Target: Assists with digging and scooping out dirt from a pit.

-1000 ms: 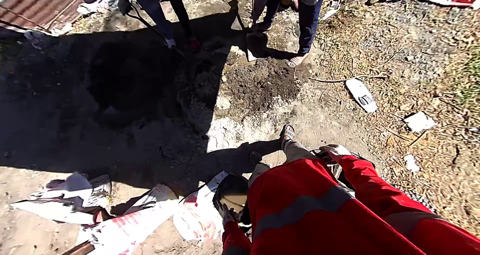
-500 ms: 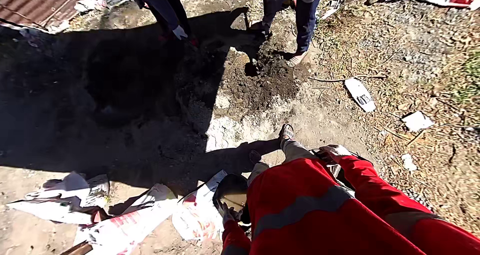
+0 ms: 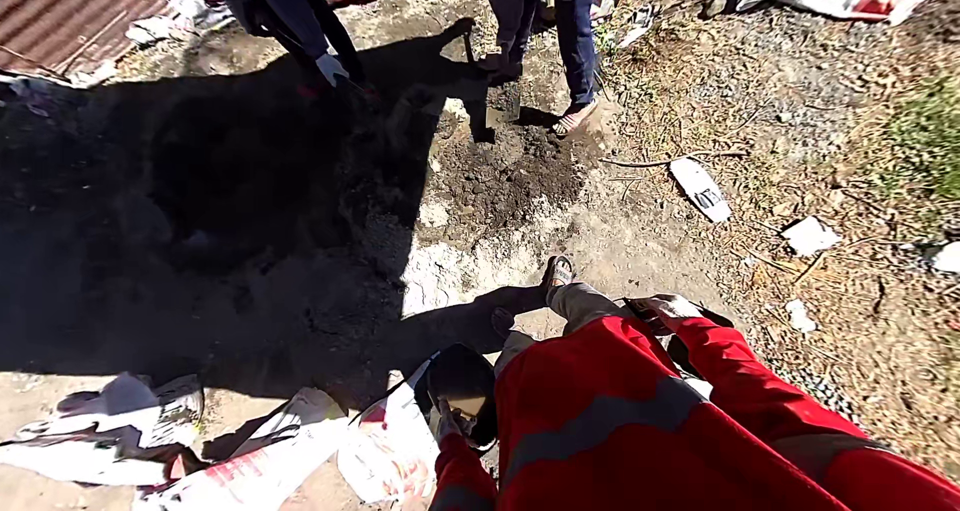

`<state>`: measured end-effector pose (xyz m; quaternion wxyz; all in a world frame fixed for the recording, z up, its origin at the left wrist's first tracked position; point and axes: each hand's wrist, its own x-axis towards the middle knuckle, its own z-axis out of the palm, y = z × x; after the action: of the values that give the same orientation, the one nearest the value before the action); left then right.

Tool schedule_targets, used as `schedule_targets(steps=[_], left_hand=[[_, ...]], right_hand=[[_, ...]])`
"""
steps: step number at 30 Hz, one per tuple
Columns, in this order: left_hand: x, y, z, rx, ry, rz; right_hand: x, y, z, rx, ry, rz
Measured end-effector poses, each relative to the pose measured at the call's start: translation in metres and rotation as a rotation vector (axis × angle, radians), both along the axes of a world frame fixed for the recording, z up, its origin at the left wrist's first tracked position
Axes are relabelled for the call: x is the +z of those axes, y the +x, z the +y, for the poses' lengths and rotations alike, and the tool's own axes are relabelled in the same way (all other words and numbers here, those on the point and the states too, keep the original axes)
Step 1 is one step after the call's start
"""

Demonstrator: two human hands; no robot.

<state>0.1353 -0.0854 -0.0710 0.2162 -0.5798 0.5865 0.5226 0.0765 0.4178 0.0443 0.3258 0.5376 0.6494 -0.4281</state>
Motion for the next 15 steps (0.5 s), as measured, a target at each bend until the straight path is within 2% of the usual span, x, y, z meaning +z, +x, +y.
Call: schedule_targets(steps=[1, 3, 4, 5, 6, 8, 9, 13, 15], left_hand=[[-0.001, 0.002, 0.005, -0.057, -0.048, 0.077], [-0.017, 0.008, 0.021, -0.091, -0.297, 0.326], [0.013, -0.011, 0.017, -0.173, -0.15, 0.094], [0.032, -0.029, 0.017, -0.18, -0.095, -0.075], [0.046, -0.041, 0.022, -0.17, -0.09, -0.145], [0.072, -0.053, 0.032, -0.189, -0.087, -0.148], [0.074, -0.054, 0.034, -0.197, -0.089, -0.14], [0.01, -0.04, 0.01, -0.201, -0.133, -0.065], [0.009, -0.042, 0.011, -0.269, -0.153, -0.036]], right_hand=[[-0.002, 0.004, 0.004, -0.016, -0.013, -0.01], [-0.006, 0.012, 0.011, -0.041, -0.037, -0.021], [-0.011, 0.017, 0.016, -0.047, -0.04, -0.021], [-0.01, 0.019, 0.018, -0.051, -0.042, -0.017], [-0.007, 0.019, 0.018, -0.05, -0.04, -0.01], [-0.014, 0.02, 0.022, -0.047, -0.031, -0.002], [-0.012, 0.019, 0.022, -0.048, -0.028, -0.002], [0.003, 0.009, 0.012, -0.08, -0.053, 0.018], [0.001, 0.01, 0.011, -0.087, -0.053, 0.028]])
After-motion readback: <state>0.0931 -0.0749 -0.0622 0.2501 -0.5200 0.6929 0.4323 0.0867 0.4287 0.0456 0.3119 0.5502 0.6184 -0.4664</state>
